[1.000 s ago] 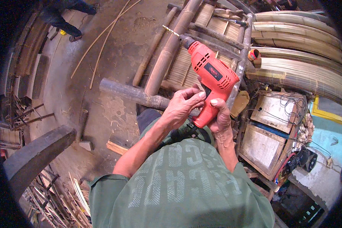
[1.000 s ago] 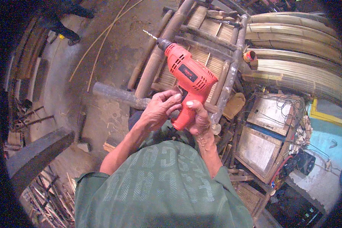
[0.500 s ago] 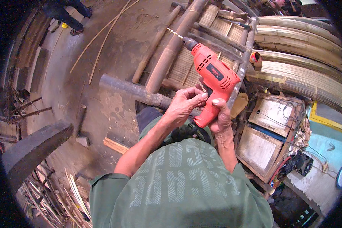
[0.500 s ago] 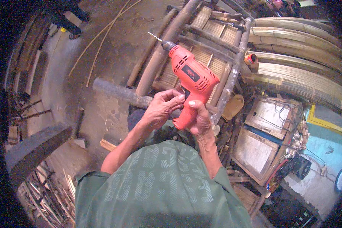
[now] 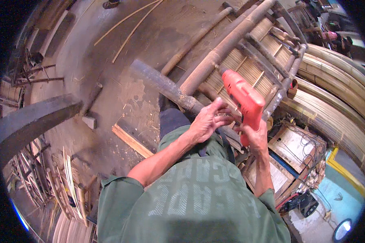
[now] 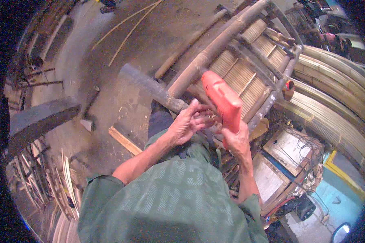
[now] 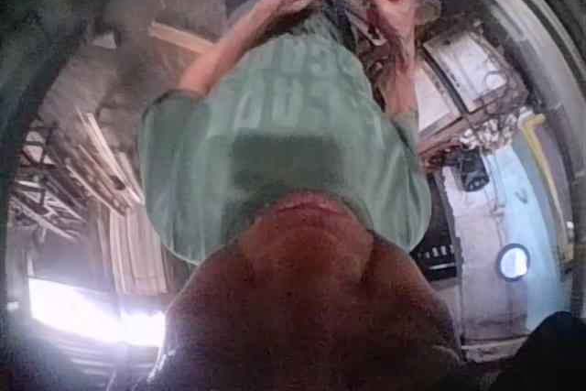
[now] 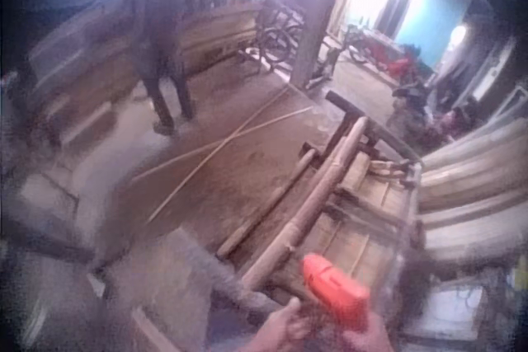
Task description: The person uses a red corded drill to make holes in a bamboo frame structure. They reposition the frame and drill at multiple locations while holding the frame steady with one hand.
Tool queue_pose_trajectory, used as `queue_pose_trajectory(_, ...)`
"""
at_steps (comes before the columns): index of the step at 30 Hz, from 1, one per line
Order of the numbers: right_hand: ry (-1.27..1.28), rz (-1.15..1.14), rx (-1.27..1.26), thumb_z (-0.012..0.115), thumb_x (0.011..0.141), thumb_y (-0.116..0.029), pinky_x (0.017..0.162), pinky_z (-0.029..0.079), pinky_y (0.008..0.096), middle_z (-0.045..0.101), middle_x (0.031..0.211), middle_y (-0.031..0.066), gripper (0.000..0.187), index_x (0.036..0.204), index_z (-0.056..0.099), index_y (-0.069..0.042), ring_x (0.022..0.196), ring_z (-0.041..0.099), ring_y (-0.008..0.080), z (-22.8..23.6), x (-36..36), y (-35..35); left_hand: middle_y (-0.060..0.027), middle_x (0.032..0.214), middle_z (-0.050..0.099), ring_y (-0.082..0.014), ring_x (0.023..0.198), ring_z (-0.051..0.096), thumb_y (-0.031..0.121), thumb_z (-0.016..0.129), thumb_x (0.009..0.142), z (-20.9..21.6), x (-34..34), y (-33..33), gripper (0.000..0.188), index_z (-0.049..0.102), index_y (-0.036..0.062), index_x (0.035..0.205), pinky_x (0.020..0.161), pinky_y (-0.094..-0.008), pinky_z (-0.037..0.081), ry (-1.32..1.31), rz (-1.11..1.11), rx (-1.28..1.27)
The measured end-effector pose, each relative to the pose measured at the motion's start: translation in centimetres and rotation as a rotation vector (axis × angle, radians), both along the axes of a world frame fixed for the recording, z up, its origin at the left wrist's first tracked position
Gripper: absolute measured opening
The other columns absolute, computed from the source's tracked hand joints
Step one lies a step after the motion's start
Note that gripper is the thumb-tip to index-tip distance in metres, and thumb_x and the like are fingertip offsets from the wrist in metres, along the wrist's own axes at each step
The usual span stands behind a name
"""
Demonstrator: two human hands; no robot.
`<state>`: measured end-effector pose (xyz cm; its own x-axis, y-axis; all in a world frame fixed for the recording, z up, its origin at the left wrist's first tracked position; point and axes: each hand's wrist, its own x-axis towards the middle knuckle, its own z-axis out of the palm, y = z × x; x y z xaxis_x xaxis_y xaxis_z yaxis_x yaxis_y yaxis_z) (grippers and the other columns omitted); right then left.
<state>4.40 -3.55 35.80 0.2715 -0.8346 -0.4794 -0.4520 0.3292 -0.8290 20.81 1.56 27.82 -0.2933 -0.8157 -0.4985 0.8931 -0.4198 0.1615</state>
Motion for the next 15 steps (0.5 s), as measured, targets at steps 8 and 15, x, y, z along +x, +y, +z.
queue_pose_trajectory(8,0.196,0.439,0.107,0.061,0.069,-0.007,0.095,0.045,0.0371,0.060,0.116,0.0195,0.054,0.122,0.054,0.002,0.107,0.060,0.0331,-2.5,2.2,4.1,-0.0065,0.103,0.060,-0.0182,0.097,0.057,0.045,0.074,0.081,-5.9,0.5,2.5,0.052,0.058,0.0034,0.107,0.093,-0.0371,0.046,0.133,0.165,0.423)
queue_pose_trajectory(15,0.259,0.524,0.122,0.062,0.071,-0.007,0.089,0.048,0.0389,0.062,0.113,0.0194,0.051,0.121,0.055,-0.001,0.101,0.062,0.0345,-2.9,5.2,2.8,-0.0064,0.096,0.061,-0.0187,0.090,0.059,0.035,0.072,0.085,-6.2,2.4,2.5,0.039,0.057,0.0032,0.101,0.087,-0.0370,0.049,0.104,0.175,0.500)
